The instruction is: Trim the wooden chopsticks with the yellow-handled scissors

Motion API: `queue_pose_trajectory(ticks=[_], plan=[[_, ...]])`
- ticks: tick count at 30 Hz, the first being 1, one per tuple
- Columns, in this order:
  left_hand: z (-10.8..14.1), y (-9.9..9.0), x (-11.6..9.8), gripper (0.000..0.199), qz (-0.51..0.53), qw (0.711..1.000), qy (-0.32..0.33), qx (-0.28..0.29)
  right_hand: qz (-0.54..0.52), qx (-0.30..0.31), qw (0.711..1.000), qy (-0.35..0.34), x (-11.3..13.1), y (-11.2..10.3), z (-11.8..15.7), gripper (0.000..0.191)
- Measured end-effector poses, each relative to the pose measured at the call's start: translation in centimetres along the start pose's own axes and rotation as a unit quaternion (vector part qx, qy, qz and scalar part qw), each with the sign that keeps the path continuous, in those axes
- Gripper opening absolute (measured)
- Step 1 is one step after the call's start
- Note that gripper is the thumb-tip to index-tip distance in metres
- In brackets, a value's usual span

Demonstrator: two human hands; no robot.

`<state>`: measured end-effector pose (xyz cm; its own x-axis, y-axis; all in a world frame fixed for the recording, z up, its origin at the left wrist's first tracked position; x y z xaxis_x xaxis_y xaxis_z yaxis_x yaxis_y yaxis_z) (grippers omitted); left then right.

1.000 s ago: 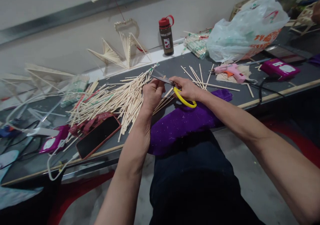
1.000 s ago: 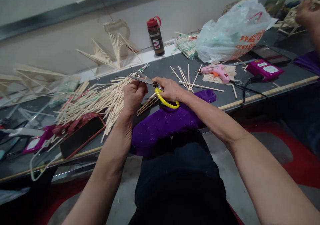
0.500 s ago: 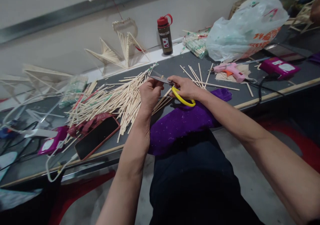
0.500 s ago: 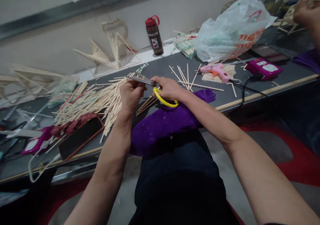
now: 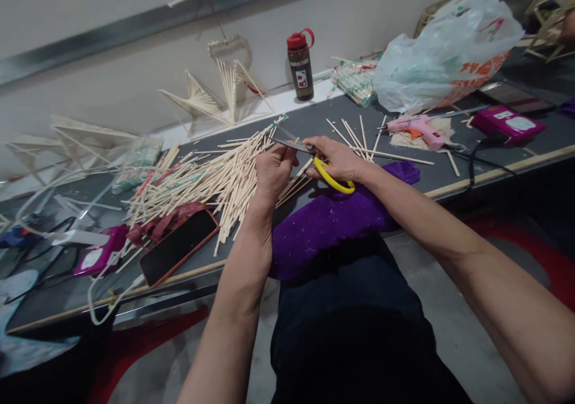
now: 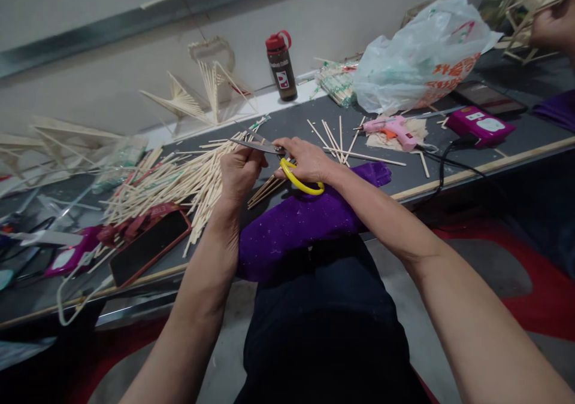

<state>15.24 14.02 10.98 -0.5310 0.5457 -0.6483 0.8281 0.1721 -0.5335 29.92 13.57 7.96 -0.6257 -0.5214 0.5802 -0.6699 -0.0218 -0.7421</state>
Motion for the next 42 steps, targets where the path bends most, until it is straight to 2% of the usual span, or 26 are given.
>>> queue_pose_trajectory(ticks=[10, 17, 30, 42], plan=[[0.1, 0.1, -0.6, 0.035, -0.016, 1.0, 0.017, 0.002, 0.001, -0.004, 1.0, -0.01, -0.2, 0.1, 0.0, 0.065], [0.2, 0.5, 0.0, 0.036, -0.014, 1.0, -0.005, 0.006, -0.008, 0.005, 1.0, -0.009, -0.2, 0.2, -0.1, 0.057], [-0.3, 1.1, 0.8, 0.039, -0.003, 1.0, -0.015, 0.026, 0.016, 0.022, 0.998, 0.049, 0.1, -0.3, -0.1, 0.041], [-0.4, 0.9, 0.6, 0.035, -0.028, 0.999, 0.0, 0.023, 0.021, 0.017, 0.998, 0.056, 0.0, -0.1, -0.2, 0.042]])
Point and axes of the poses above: each hand's wrist, its own z-axis away from the middle knuckle, its own y-axis out of the palm, x = y × z, the point moved 8 cm from there along -z, towards the middle knuckle, and after that the axes turned 1 degree about -z, right-handed, at the moved point
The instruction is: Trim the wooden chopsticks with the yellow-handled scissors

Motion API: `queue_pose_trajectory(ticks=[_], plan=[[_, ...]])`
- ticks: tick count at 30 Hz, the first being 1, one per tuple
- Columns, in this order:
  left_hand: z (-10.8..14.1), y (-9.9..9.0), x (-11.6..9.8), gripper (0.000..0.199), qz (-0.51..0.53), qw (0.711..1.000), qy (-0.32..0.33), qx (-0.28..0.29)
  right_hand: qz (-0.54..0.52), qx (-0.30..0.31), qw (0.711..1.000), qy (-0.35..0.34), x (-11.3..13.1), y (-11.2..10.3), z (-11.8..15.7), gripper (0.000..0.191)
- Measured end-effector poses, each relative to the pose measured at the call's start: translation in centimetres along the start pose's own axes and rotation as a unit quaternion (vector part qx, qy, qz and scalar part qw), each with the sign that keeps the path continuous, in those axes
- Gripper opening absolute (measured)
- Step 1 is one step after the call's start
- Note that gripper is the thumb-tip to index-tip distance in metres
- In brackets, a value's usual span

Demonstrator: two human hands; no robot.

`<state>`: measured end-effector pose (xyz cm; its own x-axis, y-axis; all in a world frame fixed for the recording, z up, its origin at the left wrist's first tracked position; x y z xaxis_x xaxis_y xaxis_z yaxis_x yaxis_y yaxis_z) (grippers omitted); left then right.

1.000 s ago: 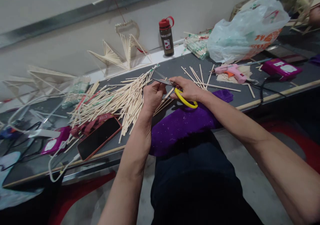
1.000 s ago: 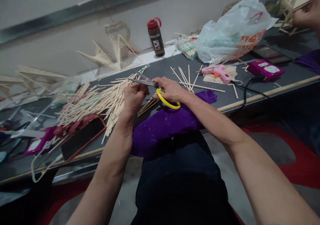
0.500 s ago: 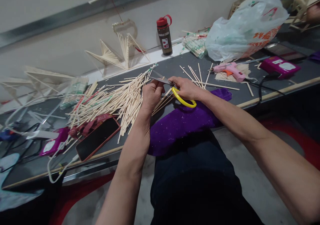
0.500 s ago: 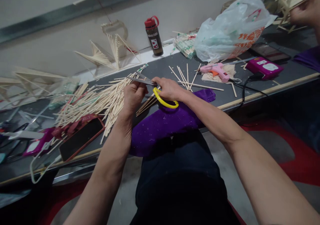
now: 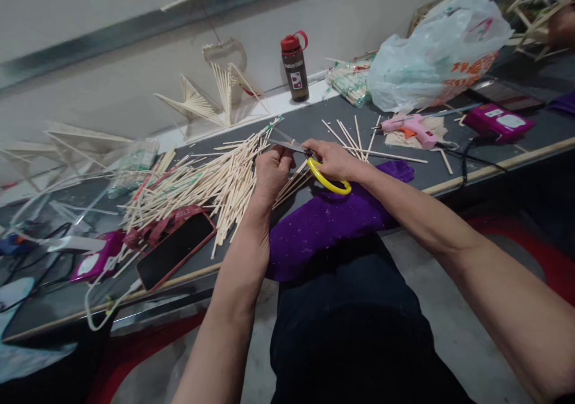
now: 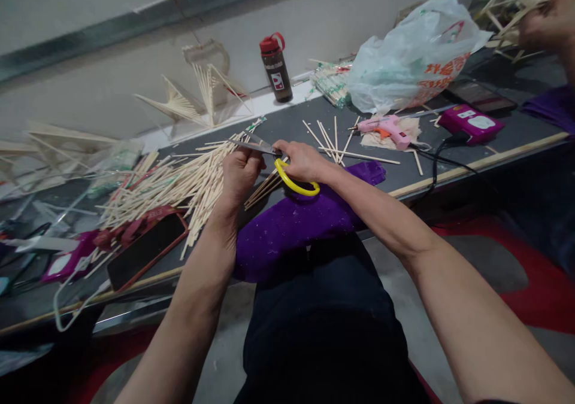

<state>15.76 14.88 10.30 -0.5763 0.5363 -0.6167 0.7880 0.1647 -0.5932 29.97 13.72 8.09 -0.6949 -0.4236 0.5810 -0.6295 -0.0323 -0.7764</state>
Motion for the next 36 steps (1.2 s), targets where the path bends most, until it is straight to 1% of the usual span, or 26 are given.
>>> queue_pose_trajectory(ticks=[2, 4, 6, 8, 10, 15, 20, 25, 30, 36], plan=[[0.0, -0.1, 0.0, 0.035, 0.003, 1.0, -0.011, -0.002, -0.004, -0.009, 1.0, -0.007, -0.1, 0.0, 0.0, 0.041], [0.1, -0.3, 0.0, 0.028, 0.025, 0.999, -0.031, -0.012, -0.01, -0.024, 1.0, -0.016, -0.1, 0.0, -0.1, 0.042], [0.1, -0.6, 0.0, 0.016, 0.057, 0.997, -0.051, -0.032, -0.014, -0.037, 0.999, -0.022, -0.1, -0.1, -0.1, 0.046], [0.2, -0.9, -0.1, 0.011, 0.078, 0.994, -0.061, -0.045, -0.016, -0.038, 0.999, -0.022, -0.2, 0.0, -0.2, 0.055], [0.2, -1.1, -0.3, 0.014, 0.077, 0.994, -0.057, -0.052, -0.015, -0.035, 0.999, -0.022, -0.1, 0.1, -0.2, 0.061], [0.3, -1.5, -0.7, 0.016, 0.045, 0.997, -0.005, -0.069, -0.019, -0.044, 0.998, -0.037, 0.1, 0.1, 0.0, 0.063], [0.4, -1.4, -0.8, 0.014, 0.039, 0.998, 0.008, -0.054, -0.025, -0.051, 0.997, -0.057, 0.2, 0.0, 0.1, 0.063], [0.4, -1.5, -1.2, 0.016, 0.037, 0.997, 0.033, -0.055, -0.023, -0.057, 0.996, -0.066, 0.2, -0.1, 0.2, 0.064], [0.5, -1.6, -1.4, 0.028, 0.03, 0.997, 0.044, -0.056, -0.023, -0.053, 0.996, -0.071, 0.4, -0.1, 0.2, 0.065], [0.5, -1.5, -1.7, 0.03, 0.039, 0.997, 0.05, -0.038, -0.014, -0.047, 0.996, -0.074, 0.4, -0.1, 0.3, 0.063]])
Point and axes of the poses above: each hand's wrist, its own z-axis away from the middle knuckle, its own y-axis out of the palm, x = y × z, the point moved 8 cm from there along -z, towards the middle knuckle, and after that the axes turned 1 degree about -z, right-handed, at the moved point
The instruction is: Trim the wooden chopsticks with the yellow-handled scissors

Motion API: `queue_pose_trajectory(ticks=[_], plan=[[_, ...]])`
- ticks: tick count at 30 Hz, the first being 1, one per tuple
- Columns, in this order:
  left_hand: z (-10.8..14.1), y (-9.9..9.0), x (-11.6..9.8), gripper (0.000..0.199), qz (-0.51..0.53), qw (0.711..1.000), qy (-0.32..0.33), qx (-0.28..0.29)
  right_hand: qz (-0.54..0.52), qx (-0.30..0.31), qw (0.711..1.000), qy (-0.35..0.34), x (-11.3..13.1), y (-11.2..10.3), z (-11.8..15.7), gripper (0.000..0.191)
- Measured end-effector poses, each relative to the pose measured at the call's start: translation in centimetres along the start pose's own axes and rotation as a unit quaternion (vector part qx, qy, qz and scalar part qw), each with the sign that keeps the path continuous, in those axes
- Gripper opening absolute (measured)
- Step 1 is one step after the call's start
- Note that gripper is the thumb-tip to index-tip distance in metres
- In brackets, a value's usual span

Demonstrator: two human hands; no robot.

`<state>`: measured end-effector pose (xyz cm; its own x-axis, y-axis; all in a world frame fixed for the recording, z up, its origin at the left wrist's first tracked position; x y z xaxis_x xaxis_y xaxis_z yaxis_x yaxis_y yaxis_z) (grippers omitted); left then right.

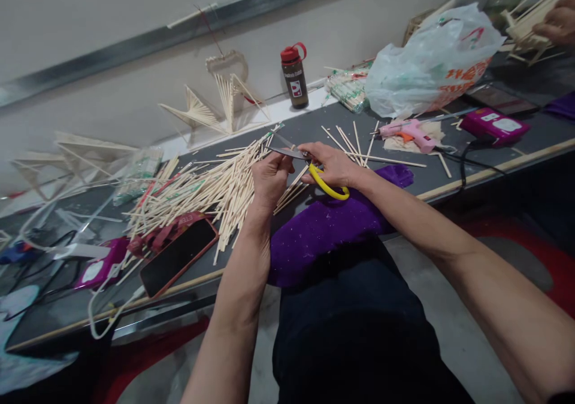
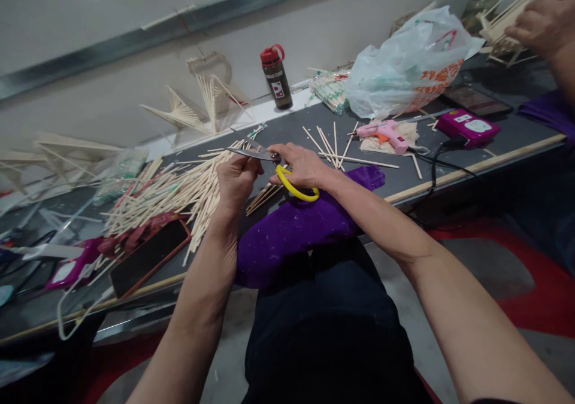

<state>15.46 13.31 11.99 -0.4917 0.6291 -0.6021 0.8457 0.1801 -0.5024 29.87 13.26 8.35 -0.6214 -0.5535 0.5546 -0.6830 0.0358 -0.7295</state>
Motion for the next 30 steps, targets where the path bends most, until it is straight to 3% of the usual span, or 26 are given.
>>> queue_pose_trajectory(ticks=[8, 25, 30], plan=[[0.2, 0.8, 0.9, 0.033, 0.023, 0.998, -0.029, 0.047, -0.01, 0.005, 1.0, -0.007, -0.4, 0.4, 0.0, 0.064], [0.3, 1.1, 1.7, 0.038, 0.014, 0.997, -0.063, 0.032, 0.018, 0.004, 1.0, 0.022, -0.2, 0.1, 0.0, 0.041], [0.1, 0.7, 1.8, 0.013, 0.054, 0.994, -0.091, -0.004, 0.015, 0.008, 0.999, 0.035, -0.5, 0.2, -0.2, 0.045]])
Point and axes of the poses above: each hand's wrist, its own z-axis away from the middle knuckle, its own y-axis out of the palm, x = y × z, the point moved 8 cm from there along -z, towards the middle knuckle, and after that the axes turned 1 degree about -z, right-handed, at the moved point
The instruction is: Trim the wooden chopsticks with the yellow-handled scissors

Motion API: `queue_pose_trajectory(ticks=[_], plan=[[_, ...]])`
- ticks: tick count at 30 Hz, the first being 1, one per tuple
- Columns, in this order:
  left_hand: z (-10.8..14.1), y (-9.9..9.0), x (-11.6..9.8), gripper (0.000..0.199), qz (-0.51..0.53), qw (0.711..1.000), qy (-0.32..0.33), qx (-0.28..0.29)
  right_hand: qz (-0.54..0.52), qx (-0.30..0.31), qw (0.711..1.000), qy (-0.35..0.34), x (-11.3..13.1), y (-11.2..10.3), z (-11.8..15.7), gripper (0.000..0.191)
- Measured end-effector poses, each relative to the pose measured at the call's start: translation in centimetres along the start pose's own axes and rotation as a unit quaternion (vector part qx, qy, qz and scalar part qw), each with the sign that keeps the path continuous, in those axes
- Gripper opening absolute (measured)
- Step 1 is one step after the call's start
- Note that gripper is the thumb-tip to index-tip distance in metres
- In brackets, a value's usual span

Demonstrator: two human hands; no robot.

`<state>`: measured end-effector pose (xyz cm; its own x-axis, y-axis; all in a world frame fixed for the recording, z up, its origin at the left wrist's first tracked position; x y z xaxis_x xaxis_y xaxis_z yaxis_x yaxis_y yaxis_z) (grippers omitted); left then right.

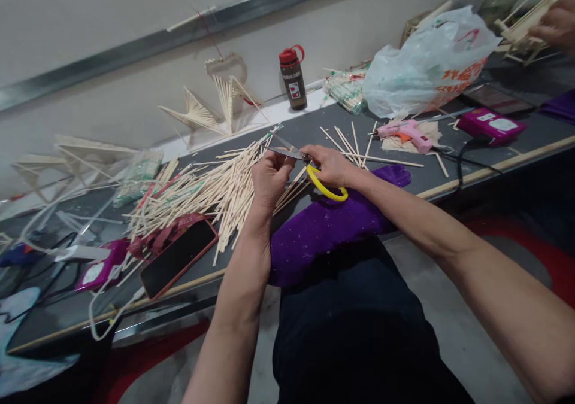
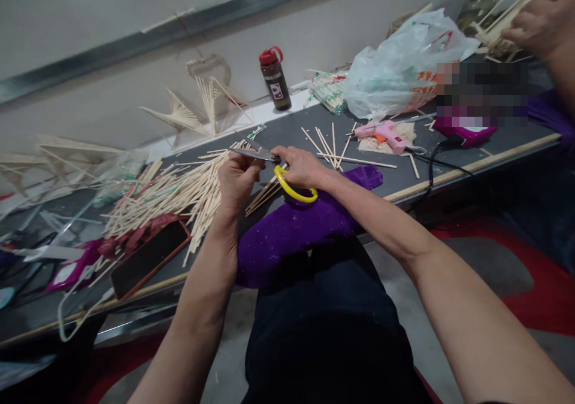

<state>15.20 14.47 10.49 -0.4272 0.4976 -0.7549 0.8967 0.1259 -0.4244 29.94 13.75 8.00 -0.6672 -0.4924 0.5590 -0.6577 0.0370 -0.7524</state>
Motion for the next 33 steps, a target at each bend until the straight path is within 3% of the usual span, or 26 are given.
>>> queue_pose_trajectory(ticks=[4, 11, 20, 25, 33], plan=[[0.0, -0.6, -0.3, 0.015, -0.017, 0.999, 0.009, -0.031, -0.012, 0.001, 1.0, 0.016, -0.2, 0.0, -0.2, 0.058], [0.1, -0.7, -1.4, 0.029, -0.054, 0.997, 0.059, -0.003, -0.026, -0.008, 0.999, -0.016, 0.4, -0.2, 0.2, 0.065], [0.3, 0.3, -0.4, 0.039, 0.037, 0.996, -0.016, 0.074, -0.029, 0.005, 0.999, -0.034, 0.4, -0.1, 0.3, 0.068], [0.5, 0.7, -0.4, 0.039, 0.068, 0.993, -0.038, 0.093, -0.044, -0.004, 0.998, -0.054, 0.3, -0.1, 0.3, 0.066], [0.4, 0.1, 0.3, 0.039, 0.048, 0.996, -0.014, 0.07, -0.023, 0.012, 0.999, -0.028, 0.3, 0.1, 0.3, 0.049]])
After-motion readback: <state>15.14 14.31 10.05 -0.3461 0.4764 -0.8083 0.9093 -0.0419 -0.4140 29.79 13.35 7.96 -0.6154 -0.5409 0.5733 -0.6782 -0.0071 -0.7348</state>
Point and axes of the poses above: each hand's wrist, its own z-axis away from the middle knuckle, its own y-axis out of the palm, x = y × z, the point moved 8 cm from there along -z, towards the middle knuckle, and after that the axes turned 1 degree about -z, right-handed, at the moved point
